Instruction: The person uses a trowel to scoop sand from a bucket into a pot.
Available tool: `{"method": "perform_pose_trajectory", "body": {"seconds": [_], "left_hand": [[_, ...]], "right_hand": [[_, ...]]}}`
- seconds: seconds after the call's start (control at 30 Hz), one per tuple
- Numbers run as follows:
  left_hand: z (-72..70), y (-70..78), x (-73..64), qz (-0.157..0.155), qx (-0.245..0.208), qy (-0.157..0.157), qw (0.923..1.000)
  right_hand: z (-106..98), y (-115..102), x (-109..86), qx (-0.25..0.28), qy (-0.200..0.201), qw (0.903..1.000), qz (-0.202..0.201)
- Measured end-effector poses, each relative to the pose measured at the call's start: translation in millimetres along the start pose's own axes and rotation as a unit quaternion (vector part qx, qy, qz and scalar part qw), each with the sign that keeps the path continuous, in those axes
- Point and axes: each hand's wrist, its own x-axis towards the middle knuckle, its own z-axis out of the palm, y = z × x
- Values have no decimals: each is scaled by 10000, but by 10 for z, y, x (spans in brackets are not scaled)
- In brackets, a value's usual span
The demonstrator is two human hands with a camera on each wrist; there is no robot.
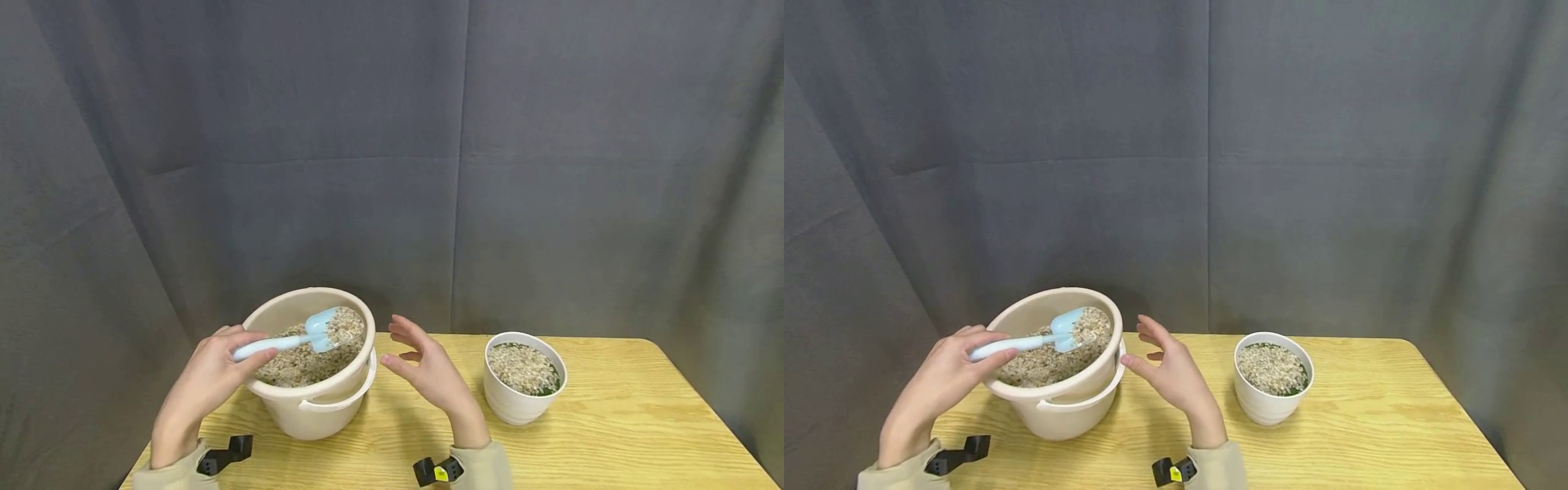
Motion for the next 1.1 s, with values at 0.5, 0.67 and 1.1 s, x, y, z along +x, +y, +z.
{"method": "perform_pose_trajectory", "body": {"seconds": [0.5, 0.67, 1.1], "left_hand": [[-9, 5, 4, 139, 0, 53, 9999], [-24, 15, -3, 151, -39, 72, 9999], [16, 119, -35, 179, -210, 63, 9996]], "right_hand": [[-421, -122, -209, -934, 187, 9954, -114], [-608, -109, -293, -1275, 314, 9912, -145], [-1234, -52, -568, -2103, 724, 9742, -376]]}}
